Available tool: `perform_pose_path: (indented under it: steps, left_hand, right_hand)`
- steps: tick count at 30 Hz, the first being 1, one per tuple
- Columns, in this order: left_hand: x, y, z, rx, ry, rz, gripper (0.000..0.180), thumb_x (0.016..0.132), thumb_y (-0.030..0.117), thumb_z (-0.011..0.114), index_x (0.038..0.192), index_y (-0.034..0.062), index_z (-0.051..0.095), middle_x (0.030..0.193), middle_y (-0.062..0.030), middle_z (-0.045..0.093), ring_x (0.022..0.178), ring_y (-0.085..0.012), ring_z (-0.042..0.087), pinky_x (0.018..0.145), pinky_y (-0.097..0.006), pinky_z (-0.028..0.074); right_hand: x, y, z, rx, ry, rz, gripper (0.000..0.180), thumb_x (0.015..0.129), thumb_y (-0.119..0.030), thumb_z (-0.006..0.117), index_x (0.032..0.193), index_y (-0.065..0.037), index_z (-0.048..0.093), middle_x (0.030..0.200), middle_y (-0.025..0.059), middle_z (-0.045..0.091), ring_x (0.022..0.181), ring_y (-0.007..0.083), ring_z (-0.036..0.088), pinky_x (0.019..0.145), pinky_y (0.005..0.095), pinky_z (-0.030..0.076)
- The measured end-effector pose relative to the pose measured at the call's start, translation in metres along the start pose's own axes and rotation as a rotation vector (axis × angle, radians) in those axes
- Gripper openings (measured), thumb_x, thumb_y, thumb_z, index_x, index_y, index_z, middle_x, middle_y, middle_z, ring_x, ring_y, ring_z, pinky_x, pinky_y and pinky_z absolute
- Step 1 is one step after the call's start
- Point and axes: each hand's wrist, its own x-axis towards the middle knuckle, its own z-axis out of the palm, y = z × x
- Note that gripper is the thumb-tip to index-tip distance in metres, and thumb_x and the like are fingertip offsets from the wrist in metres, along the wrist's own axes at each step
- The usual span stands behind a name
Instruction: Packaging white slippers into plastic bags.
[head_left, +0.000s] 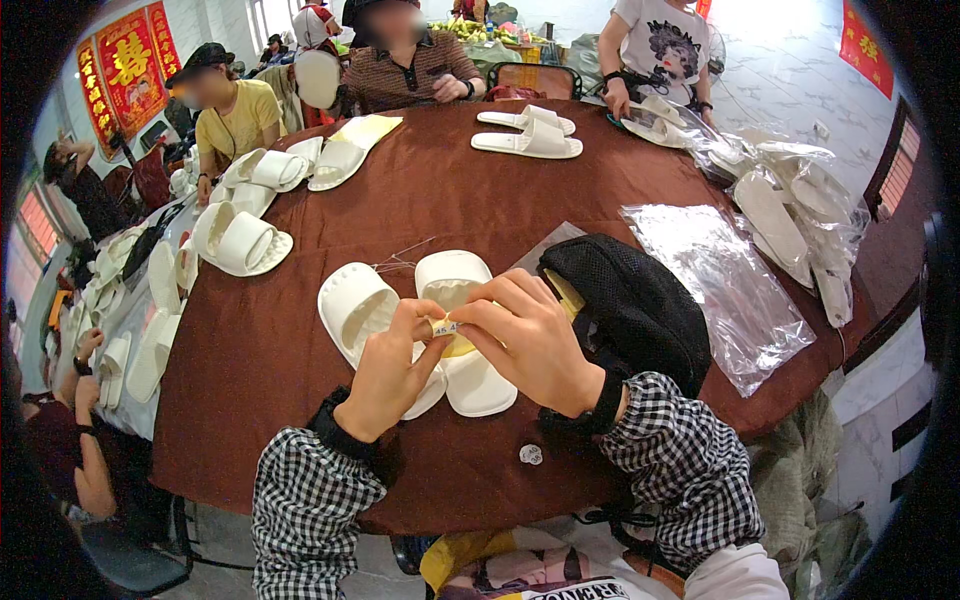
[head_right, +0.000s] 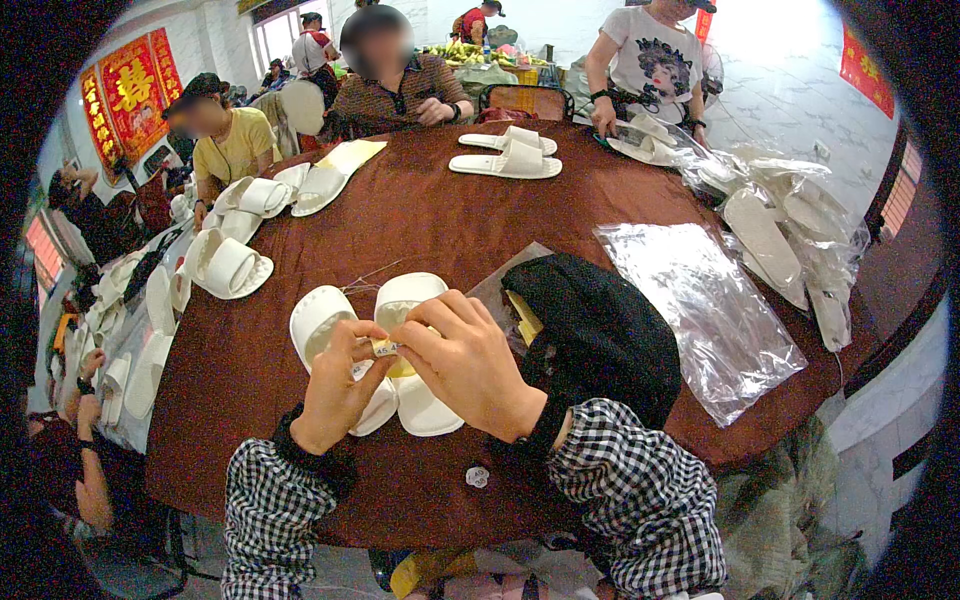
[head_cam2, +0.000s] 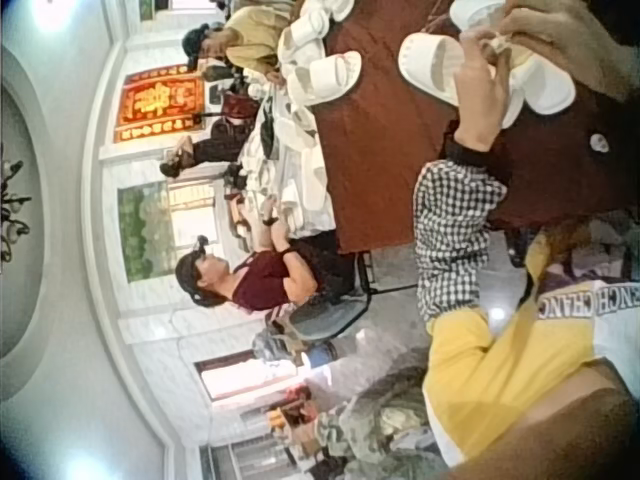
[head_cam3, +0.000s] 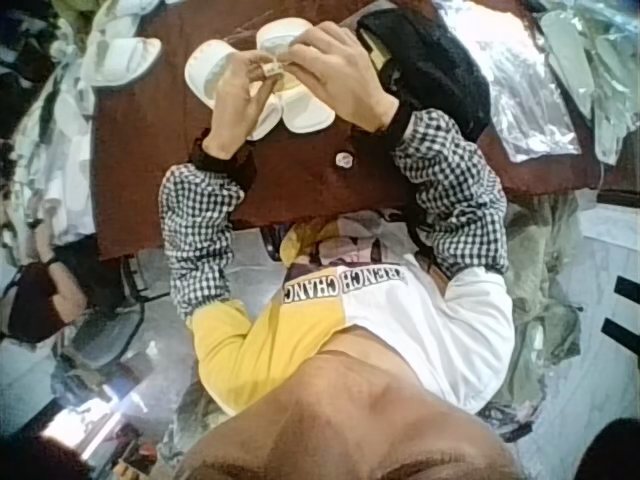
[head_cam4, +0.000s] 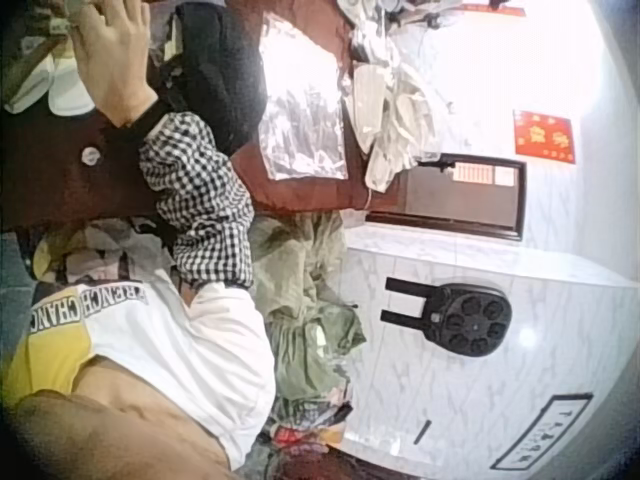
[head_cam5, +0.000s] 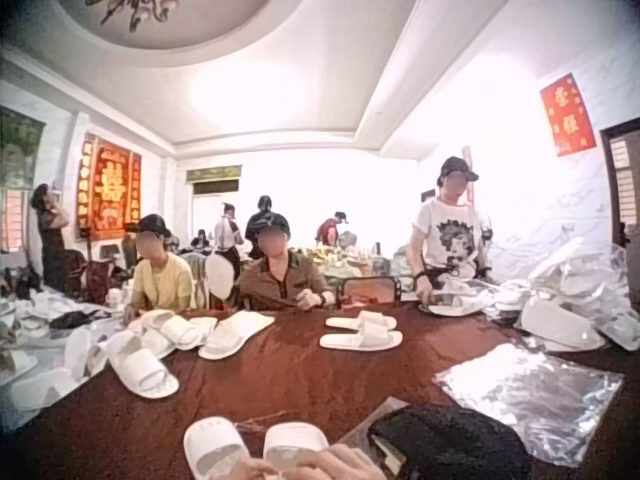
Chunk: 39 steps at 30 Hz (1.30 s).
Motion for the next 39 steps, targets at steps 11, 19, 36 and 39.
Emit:
perform_pose_path:
  steps: [11,19,36,39]
  left_hand:
    - [0.0,-0.009,0.003,0.119,0.036,0.157,0.033,0.088,0.003,0.066,0.113,0.0052,0.045,0.086,-0.0179,0.068,0.081,-0.032,0.071,0.064,-0.038,0.054]
    - [0.0,-0.011,0.004,0.145,0.049,0.168,0.031,0.088,0.005,0.068,0.111,0.0055,0.047,0.087,-0.0159,0.068,0.077,-0.0318,0.07,0.063,-0.038,0.054]
    - [0.01,-0.053,-0.077,-0.426,0.559,-0.183,0.023,0.097,0.001,0.045,0.112,0.0022,0.063,0.108,-0.0044,0.065,0.099,-0.0104,0.059,0.088,-0.025,0.045]
    - [0.008,-0.055,-0.085,-0.338,0.426,-0.271,0.029,0.095,0.004,0.051,0.122,0.0003,0.06,0.123,-0.009,0.061,0.109,-0.0149,0.058,0.097,-0.028,0.044]
  right_hand:
    - [0.001,-0.002,-0.001,-0.044,-0.007,-0.017,0.014,0.079,-0.013,0.07,0.088,-0.008,0.061,0.089,0.0052,0.058,0.087,0.0249,0.057,0.077,0.0371,0.046]
    - [0.001,-0.003,-0.002,0.03,-0.04,0.003,0.012,0.082,-0.008,0.066,0.089,-0.004,0.057,0.089,0.01,0.056,0.087,0.0293,0.057,0.075,0.0401,0.047]
    - [0.008,0.032,0.0,0.398,-0.64,0.409,0.012,0.086,-0.008,0.061,0.091,0.003,0.057,0.079,0.0209,0.065,0.074,0.0374,0.065,0.066,0.043,0.049]
    - [0.012,0.03,0.001,0.367,-0.666,0.406,0.013,0.086,-0.009,0.061,0.091,0.003,0.058,0.081,0.0219,0.066,0.077,0.0384,0.065,0.067,0.044,0.05]
